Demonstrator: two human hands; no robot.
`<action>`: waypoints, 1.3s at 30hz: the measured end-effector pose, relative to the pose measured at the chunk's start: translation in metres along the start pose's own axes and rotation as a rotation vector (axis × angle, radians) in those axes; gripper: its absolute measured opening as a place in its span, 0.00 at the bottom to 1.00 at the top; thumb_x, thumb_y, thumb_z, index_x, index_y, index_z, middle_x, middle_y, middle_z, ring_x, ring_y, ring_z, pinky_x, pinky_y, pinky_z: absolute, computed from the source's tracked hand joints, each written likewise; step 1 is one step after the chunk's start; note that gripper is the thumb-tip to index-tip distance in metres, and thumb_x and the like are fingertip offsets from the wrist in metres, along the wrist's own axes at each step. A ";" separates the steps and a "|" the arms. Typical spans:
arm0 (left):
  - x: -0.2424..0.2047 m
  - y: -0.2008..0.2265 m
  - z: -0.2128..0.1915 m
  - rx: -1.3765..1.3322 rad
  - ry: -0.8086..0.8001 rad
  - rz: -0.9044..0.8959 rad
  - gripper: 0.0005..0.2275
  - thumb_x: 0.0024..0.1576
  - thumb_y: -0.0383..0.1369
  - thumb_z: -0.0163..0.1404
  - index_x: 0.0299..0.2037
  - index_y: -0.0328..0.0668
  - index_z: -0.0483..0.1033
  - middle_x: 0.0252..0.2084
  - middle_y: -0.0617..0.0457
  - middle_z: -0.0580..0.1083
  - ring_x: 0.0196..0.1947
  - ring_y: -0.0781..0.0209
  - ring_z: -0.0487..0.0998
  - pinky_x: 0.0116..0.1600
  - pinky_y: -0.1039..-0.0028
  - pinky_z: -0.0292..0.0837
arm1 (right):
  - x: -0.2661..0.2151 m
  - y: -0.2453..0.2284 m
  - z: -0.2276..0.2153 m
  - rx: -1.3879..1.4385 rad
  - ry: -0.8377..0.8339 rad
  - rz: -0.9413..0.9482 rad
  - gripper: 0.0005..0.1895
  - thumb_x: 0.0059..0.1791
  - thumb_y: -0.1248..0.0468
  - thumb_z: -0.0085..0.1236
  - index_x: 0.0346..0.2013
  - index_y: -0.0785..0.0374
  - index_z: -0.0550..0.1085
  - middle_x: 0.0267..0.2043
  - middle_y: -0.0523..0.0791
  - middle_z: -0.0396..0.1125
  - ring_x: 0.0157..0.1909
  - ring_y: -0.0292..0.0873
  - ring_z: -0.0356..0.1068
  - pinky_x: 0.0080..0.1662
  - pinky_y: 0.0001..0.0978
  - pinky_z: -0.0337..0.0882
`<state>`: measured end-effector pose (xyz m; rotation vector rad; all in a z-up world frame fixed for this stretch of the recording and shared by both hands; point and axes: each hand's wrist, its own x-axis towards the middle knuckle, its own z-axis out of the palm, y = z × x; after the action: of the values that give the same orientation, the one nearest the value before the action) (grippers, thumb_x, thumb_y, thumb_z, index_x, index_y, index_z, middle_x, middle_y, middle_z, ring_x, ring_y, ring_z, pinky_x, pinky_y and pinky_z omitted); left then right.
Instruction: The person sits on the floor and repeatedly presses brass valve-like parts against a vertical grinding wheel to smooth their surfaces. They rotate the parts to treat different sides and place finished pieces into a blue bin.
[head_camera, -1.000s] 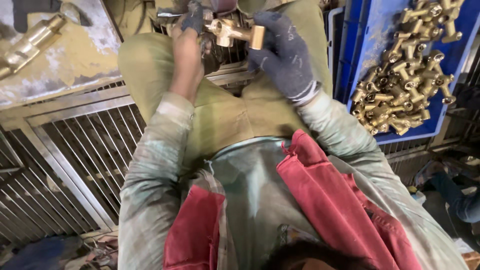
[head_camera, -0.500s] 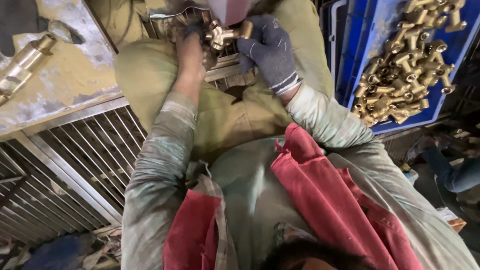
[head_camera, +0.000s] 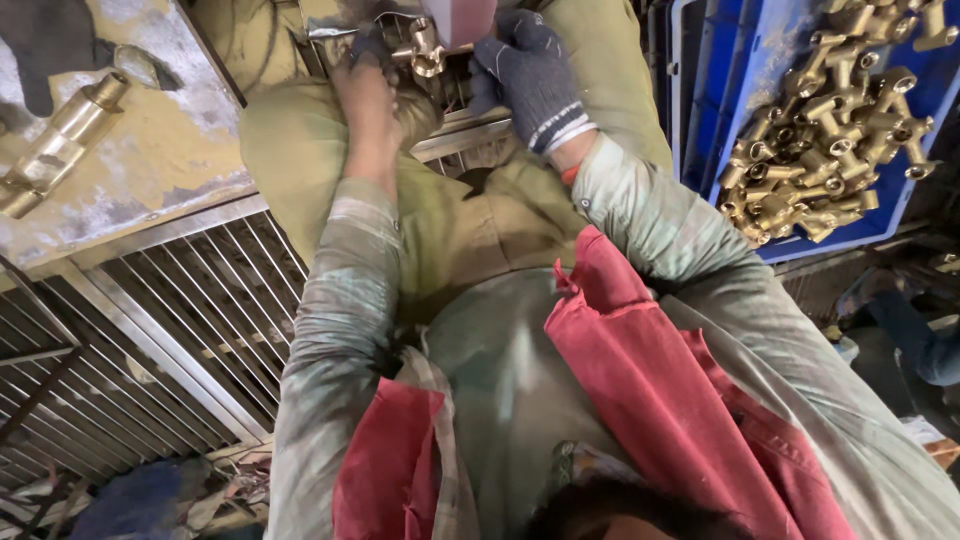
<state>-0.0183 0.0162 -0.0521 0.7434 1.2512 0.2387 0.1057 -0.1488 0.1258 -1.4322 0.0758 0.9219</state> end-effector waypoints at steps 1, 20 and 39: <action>0.001 0.002 -0.001 0.015 0.016 -0.005 0.08 0.57 0.28 0.43 0.44 0.36 0.72 0.20 0.55 0.69 0.14 0.68 0.64 0.16 0.77 0.53 | 0.002 0.003 0.000 0.031 0.017 0.036 0.09 0.52 0.68 0.58 0.46 0.69 0.73 0.32 0.47 0.72 0.29 0.41 0.73 0.32 0.35 0.76; -0.141 0.082 -0.020 -0.014 -0.527 0.527 0.21 0.61 0.10 0.44 0.61 0.40 0.67 0.55 0.53 0.71 0.52 0.67 0.73 0.53 0.78 0.72 | -0.050 -0.042 -0.024 -0.202 -0.361 -0.352 0.13 0.58 0.72 0.51 0.58 0.73 0.71 0.45 0.47 0.71 0.43 0.40 0.72 0.53 0.35 0.78; -0.051 0.068 -0.016 0.208 -0.205 0.044 0.13 0.65 0.33 0.44 0.52 0.30 0.70 0.28 0.50 0.73 0.20 0.67 0.67 0.21 0.75 0.57 | 0.023 -0.004 -0.001 -0.122 -0.050 0.046 0.11 0.54 0.62 0.54 0.34 0.68 0.72 0.22 0.44 0.67 0.18 0.39 0.65 0.24 0.33 0.70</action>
<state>-0.0347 0.0448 0.0277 0.9512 1.0749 0.0656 0.1233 -0.1375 0.1159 -1.5244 0.0150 1.0137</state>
